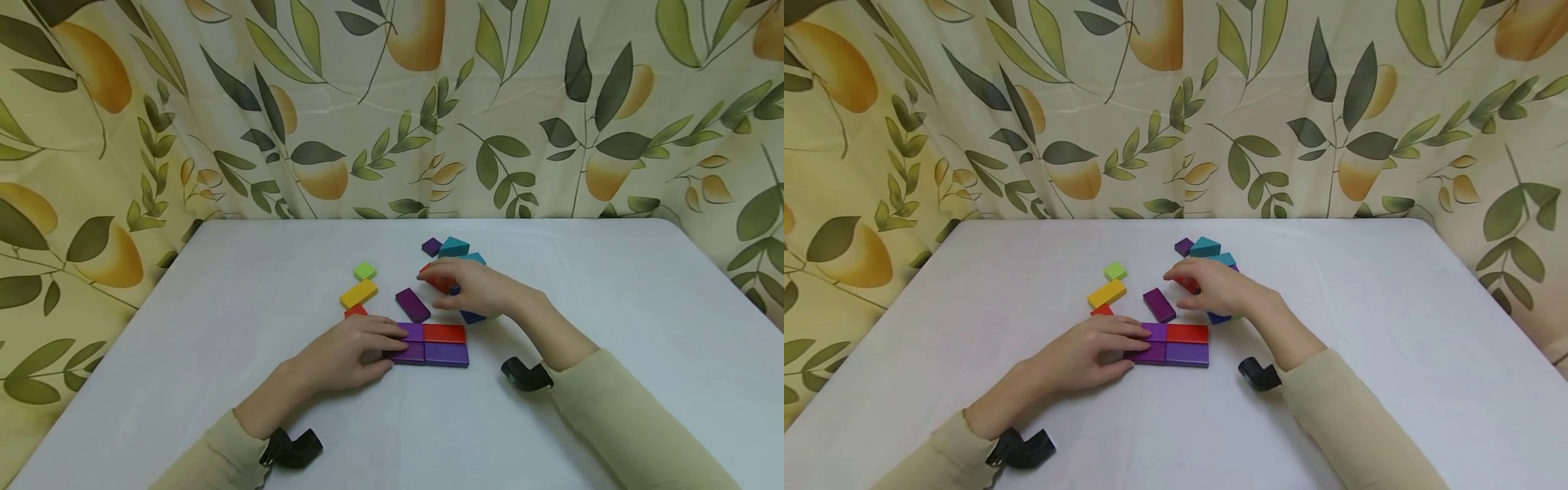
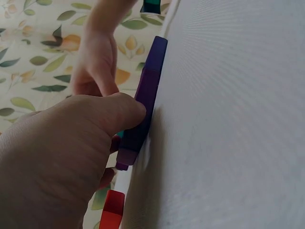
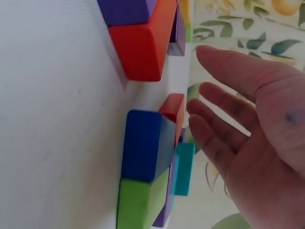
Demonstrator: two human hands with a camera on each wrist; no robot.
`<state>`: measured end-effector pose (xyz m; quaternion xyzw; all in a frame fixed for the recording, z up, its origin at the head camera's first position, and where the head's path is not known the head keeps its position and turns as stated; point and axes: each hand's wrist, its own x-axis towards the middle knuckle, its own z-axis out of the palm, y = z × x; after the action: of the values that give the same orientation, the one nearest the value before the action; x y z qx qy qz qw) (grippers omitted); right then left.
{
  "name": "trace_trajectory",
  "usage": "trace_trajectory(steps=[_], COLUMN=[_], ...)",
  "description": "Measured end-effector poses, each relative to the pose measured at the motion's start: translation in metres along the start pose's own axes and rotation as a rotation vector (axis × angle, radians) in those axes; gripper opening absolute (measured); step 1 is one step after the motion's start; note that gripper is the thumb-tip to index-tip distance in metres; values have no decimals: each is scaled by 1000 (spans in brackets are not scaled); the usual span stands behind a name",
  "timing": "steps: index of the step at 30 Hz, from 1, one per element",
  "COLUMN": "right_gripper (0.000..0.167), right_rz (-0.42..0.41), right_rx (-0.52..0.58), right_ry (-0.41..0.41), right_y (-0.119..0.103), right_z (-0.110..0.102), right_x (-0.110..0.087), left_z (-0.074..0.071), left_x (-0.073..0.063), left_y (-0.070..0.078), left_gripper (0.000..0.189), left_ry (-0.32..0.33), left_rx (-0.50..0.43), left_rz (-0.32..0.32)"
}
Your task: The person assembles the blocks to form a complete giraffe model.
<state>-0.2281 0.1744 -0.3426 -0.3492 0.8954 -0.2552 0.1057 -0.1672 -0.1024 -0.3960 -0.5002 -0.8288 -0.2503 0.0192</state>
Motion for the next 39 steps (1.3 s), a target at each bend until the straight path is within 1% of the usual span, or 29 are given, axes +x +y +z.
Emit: trace_trajectory(steps=[5,10,14,17,21,23,25,29,34,39], right_gripper=[47,50,50,50,51,51,50,49,46,52], right_rz=[13,17,22,18,18,23,33,44,78,121], right_rx=[38,16,6,21,56,57,33,-22,-60,-59], right_ry=[-72,-167,-189,-181,-129,-99,-81,-71,-80,-78], right_y=[-5,-8,-8,-7,-2,1,5,14,20,19], right_z=[5,11,13,12,5,0,-4,-9,-10,-8], right_x=[10,18,20,18,14,13,13,15,18,21], left_z=[-1,-1,0,-1,-1,-2,-2,-3,-2,-1], left_x=[-1,-1,0,0,0,-1,-1,-2,-2,-1], left_y=[0,-1,-1,-1,1,1,2,2,1,2], left_gripper=[33,32,32,32,32,32,33,33,32,32], left_ry=[-6,-9,-9,-13,-22,-26,-31,-32,-23,-24], left_rx=[-11,-18,-20,-21,-26,-30,-34,-40,-51,-53], left_rz=[-14,-18,-20,-29,-48,-61,-73,-85,-73,-66])
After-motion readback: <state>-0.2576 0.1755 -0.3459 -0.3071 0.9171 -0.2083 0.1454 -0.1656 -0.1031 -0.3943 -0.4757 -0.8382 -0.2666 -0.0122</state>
